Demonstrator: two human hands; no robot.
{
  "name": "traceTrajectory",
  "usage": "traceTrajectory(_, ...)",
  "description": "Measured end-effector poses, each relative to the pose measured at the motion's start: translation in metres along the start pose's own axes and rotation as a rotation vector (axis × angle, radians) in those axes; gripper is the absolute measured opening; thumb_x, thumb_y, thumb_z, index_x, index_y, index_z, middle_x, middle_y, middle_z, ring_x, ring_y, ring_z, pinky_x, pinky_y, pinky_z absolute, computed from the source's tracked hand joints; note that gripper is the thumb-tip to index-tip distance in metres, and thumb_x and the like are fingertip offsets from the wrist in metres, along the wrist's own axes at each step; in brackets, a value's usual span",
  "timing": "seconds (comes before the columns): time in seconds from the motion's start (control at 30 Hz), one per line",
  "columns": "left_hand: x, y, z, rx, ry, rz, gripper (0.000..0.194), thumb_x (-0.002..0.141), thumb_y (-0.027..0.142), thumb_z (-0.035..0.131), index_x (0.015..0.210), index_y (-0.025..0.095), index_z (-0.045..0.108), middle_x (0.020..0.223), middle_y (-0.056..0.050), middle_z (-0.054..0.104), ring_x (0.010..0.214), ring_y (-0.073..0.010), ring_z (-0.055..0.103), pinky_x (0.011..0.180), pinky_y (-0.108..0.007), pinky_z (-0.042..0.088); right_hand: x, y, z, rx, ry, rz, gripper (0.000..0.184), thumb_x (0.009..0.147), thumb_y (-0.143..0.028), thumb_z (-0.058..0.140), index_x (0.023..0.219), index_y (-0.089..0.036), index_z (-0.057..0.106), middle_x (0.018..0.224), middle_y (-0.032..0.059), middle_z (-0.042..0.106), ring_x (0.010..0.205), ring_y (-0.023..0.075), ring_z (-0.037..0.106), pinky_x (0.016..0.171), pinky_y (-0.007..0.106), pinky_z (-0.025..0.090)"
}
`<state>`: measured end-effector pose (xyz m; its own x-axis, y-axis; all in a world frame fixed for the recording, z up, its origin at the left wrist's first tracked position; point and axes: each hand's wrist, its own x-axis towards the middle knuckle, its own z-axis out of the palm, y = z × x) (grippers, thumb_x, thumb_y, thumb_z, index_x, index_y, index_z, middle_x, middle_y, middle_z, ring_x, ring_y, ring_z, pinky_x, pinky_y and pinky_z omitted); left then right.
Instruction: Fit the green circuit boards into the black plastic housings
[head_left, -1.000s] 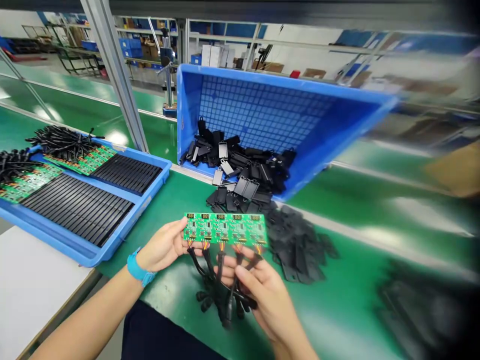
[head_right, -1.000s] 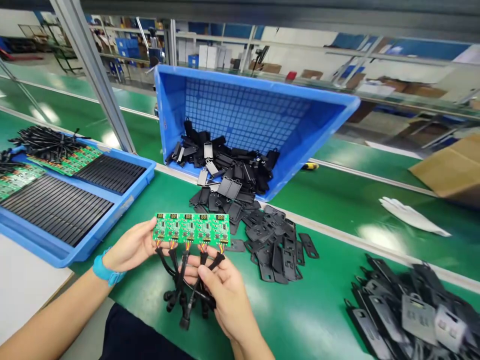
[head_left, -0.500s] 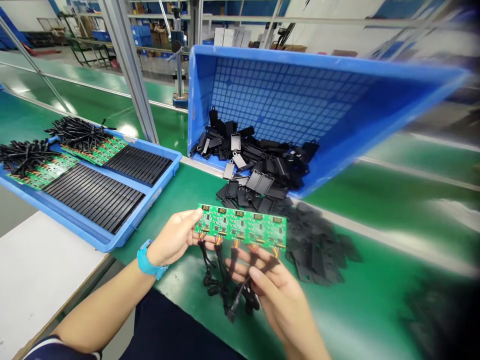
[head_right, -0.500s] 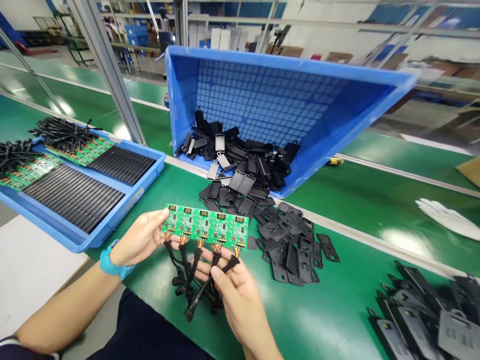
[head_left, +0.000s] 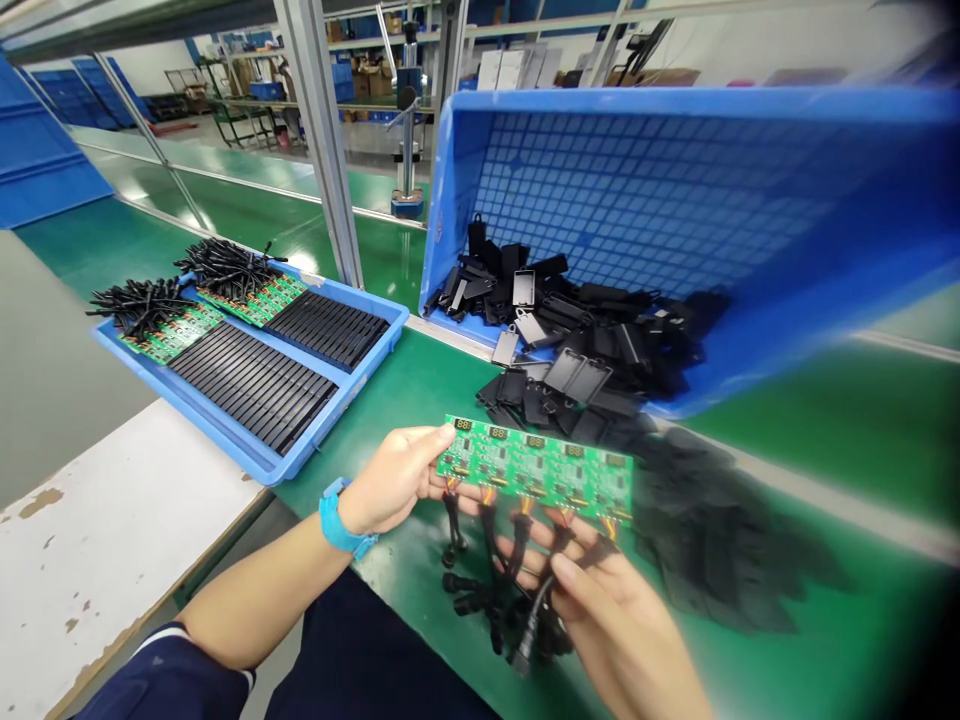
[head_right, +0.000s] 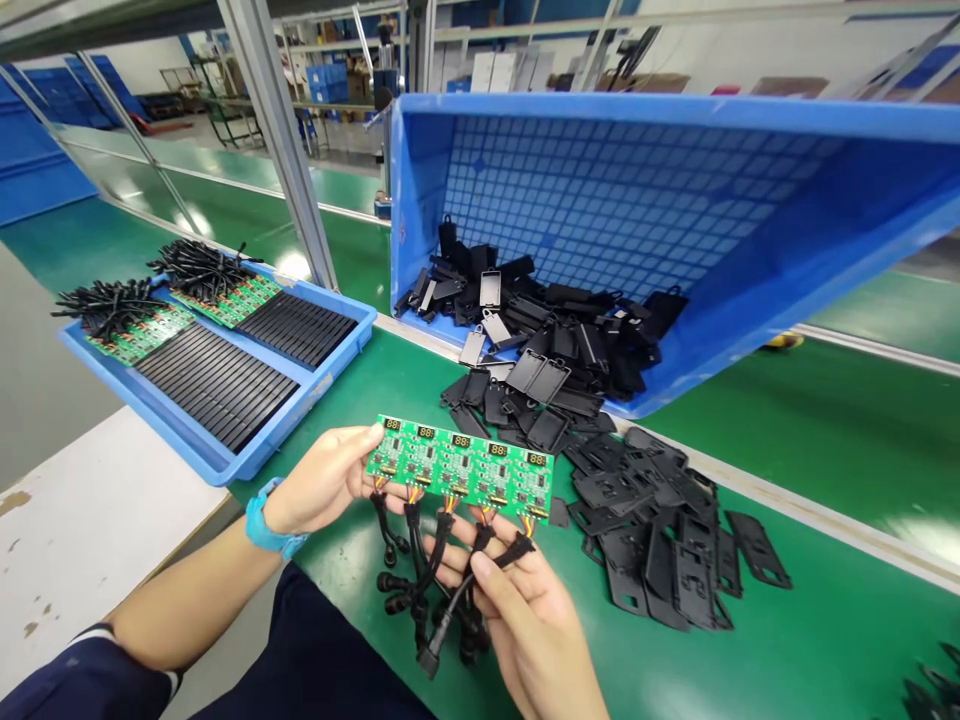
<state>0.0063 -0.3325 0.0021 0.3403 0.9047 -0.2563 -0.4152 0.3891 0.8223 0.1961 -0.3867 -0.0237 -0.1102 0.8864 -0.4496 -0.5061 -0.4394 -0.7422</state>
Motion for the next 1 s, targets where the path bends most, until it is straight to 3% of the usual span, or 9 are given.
traceTrajectory(0.13, -0.003, 0.001, 0.002, 0.019, -0.001, -0.002, 0.035, 0.079, 0.042, 0.050, 0.090, 0.012, 0.064, 0.072, -0.008, 0.068, 0.062, -0.0181, 0.064, 0.058, -0.030, 0.050, 0.002, 0.001, -0.004, -0.019, -0.033, 0.014, 0.035, 0.068, -0.027, 0.070, 0.100, -0.023, 0.057, 0.106, 0.0108, 0.063, 0.089, 0.0278, 0.062, 0.077, 0.043, 0.048)
traceTrajectory(0.67, -0.011, 0.002, 0.006, -0.010, -0.051, 0.013, 0.034, 0.081, 0.041, 0.047, 0.093, 0.013, 0.063, 0.077, -0.008, 0.067, 0.067, -0.0174, 0.063, 0.056, -0.027, 0.049, -0.006, 0.002, 0.001, -0.066, 0.037, 0.011, 0.036, 0.066, -0.032, 0.070, 0.098, -0.023, 0.058, 0.098, 0.0095, 0.065, 0.080, 0.0267, 0.064, 0.076, 0.044, 0.048)
traceTrajectory(0.83, -0.009, -0.003, 0.002, 0.076, -0.051, 0.021, 0.031, 0.077, 0.040, 0.054, 0.085, 0.012, 0.062, 0.075, -0.006, 0.064, 0.065, -0.0142, 0.060, 0.058, -0.027, 0.050, -0.004, 0.012, -0.002, -0.112, 0.056, 0.028, 0.046, 0.065, -0.036, 0.069, 0.107, -0.022, 0.053, 0.100, 0.0115, 0.064, 0.083, 0.0292, 0.062, 0.076, 0.046, 0.048)
traceTrajectory(0.9, -0.006, -0.010, -0.001, 0.176, -0.057, 0.019, 0.028, 0.069, 0.036, 0.064, 0.083, 0.012, 0.062, 0.075, -0.005, 0.062, 0.063, -0.0127, 0.058, 0.057, -0.026, 0.050, -0.001, 0.017, -0.005, -0.215, 0.119, -0.053, 0.055, 0.069, -0.040, 0.065, 0.118, -0.022, 0.046, 0.112, 0.0130, 0.058, 0.093, 0.0301, 0.059, 0.083, 0.047, 0.044)
traceTrajectory(1.0, -0.002, -0.023, -0.005, 0.300, -0.043, -0.011, 0.031, 0.064, 0.035, 0.067, 0.085, 0.013, 0.061, 0.075, -0.004, 0.060, 0.060, -0.0121, 0.056, 0.055, -0.027, 0.051, 0.006, 0.020, -0.006, -0.521, 0.392, -0.474, 0.069, 0.075, -0.039, 0.059, 0.134, -0.024, 0.026, 0.128, 0.0114, 0.041, 0.109, 0.0272, 0.046, 0.093, 0.045, 0.035)
